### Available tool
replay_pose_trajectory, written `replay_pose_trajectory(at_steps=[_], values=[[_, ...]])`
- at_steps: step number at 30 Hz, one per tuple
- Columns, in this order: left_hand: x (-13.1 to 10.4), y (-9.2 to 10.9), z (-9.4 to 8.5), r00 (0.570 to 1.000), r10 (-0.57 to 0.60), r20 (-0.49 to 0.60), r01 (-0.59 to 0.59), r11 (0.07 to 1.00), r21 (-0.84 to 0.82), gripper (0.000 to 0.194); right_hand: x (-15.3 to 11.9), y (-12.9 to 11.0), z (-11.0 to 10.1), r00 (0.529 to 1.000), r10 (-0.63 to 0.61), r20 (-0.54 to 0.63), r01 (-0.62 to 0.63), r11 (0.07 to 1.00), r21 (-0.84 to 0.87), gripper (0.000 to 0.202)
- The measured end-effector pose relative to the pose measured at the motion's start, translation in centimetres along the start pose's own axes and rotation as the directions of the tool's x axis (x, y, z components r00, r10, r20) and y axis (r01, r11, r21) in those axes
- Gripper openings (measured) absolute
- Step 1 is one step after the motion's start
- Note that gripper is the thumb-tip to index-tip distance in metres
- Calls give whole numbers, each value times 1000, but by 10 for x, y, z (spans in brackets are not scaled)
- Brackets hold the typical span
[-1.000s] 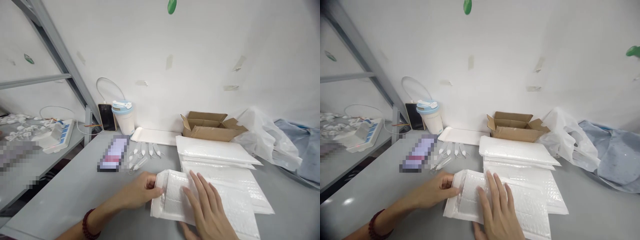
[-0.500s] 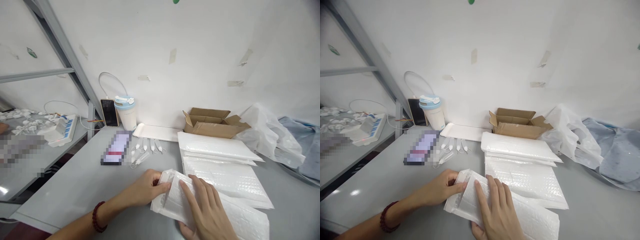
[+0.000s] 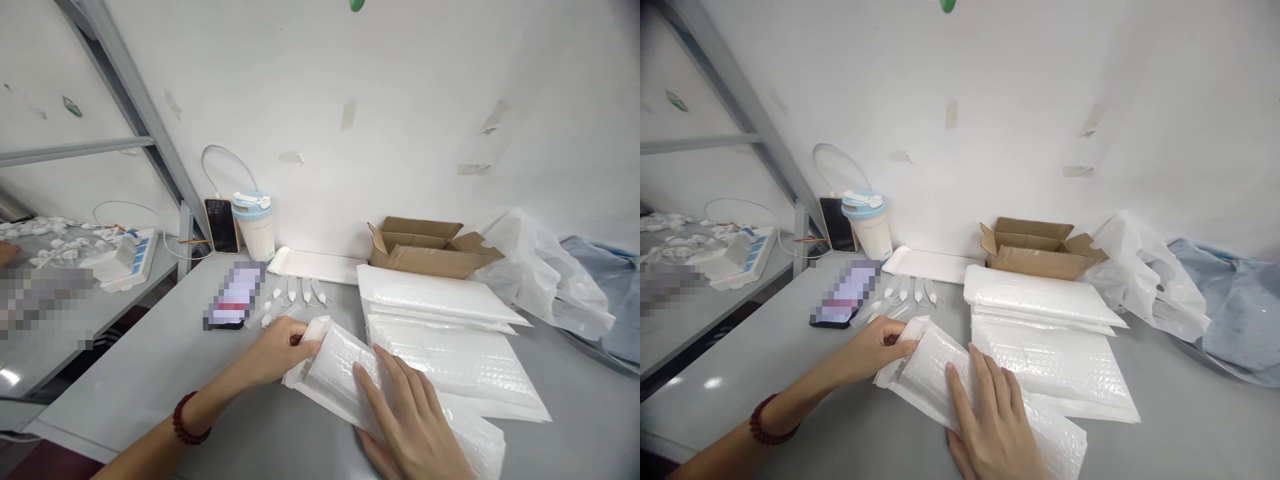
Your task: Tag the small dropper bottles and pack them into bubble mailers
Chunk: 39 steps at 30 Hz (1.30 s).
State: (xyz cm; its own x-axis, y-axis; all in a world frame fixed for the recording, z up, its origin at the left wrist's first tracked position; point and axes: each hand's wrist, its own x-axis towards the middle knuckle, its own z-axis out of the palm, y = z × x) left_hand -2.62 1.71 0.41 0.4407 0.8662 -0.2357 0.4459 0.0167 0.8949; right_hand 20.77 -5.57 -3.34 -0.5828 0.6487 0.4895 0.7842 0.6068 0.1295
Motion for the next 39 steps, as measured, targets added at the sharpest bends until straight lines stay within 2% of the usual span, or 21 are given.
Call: replay_pose_trajectory(at_steps=[3, 6, 9, 11, 14, 17, 19, 21, 23, 24, 26, 29, 31, 35, 37, 39], values=[[0, 1, -7, 1000, -2, -22, 5, 995, 100, 42, -2, -3, 2, 999, 23, 28, -24, 999, 48, 60], [0, -3, -22, 978, 45, -205, 17, 957, 291, 41, -4, -3, 4, 1000, -19, 3, 18, 996, 84, 56], [2, -13, -33, 913, 119, -390, 99, 863, 495, 29, -5, 0, 4, 999, -35, -36, 39, 992, 124, 53], [4, -20, -32, 907, 132, -399, 138, 802, 581, 23, -4, 2, 4, 998, -10, -60, 18, 990, 141, 51], [6, -26, -24, 933, 109, -342, 141, 766, 627, 15, -3, 3, 5, 995, 36, -92, -20, 987, 161, 47], [5, -21, -20, 929, 89, -360, 138, 817, 560, 14, -3, 2, 6, 989, 85, -123, -61, 981, 183, 43], [2, -12, -23, 891, 64, -449, 129, 912, 388, 24, -4, 1, 6, 985, 119, -126, -94, 977, 191, 43], [-4, -2, -28, 853, 27, -521, 42, 992, 120, 36, -5, 0, 6, 983, 148, -108, -125, 973, 192, 43], [-10, 7, -31, 859, 28, -512, -100, 988, -114, 38, -5, -1, 7, 981, 168, -94, -147, 970, 194, 44], [-13, 11, -30, 870, 39, -492, -145, 973, -179, 36, -5, -1, 8, 980, 173, -95, -152, 969, 196, 44], [-16, 14, -23, 893, 59, -447, -169, 963, -210, 30, -6, -1, 10, 977, 184, -111, -159, 966, 205, 43], [-17, 13, -10, 904, 65, -422, -144, 977, -156, 24, -6, 0, 12, 969, 211, -126, -178, 956, 232, 42], [-16, 11, -7, 890, 59, -452, -135, 981, -139, 25, -5, 1, 12, 966, 235, -111, -201, 947, 250, 40], [-16, 9, -13, 840, 21, -543, -106, 986, -126, 27, -4, 1, 9, 962, 260, -81, -231, 936, 265, 39], [-15, 10, -12, 838, 12, -545, -95, 988, -125, 28, -4, 0, 8, 962, 262, -75, -234, 934, 268, 39], [-14, 11, -5, 856, 18, -517, -83, 991, -103, 28, -5, -1, 9, 963, 263, -67, -236, 934, 270, 39]])
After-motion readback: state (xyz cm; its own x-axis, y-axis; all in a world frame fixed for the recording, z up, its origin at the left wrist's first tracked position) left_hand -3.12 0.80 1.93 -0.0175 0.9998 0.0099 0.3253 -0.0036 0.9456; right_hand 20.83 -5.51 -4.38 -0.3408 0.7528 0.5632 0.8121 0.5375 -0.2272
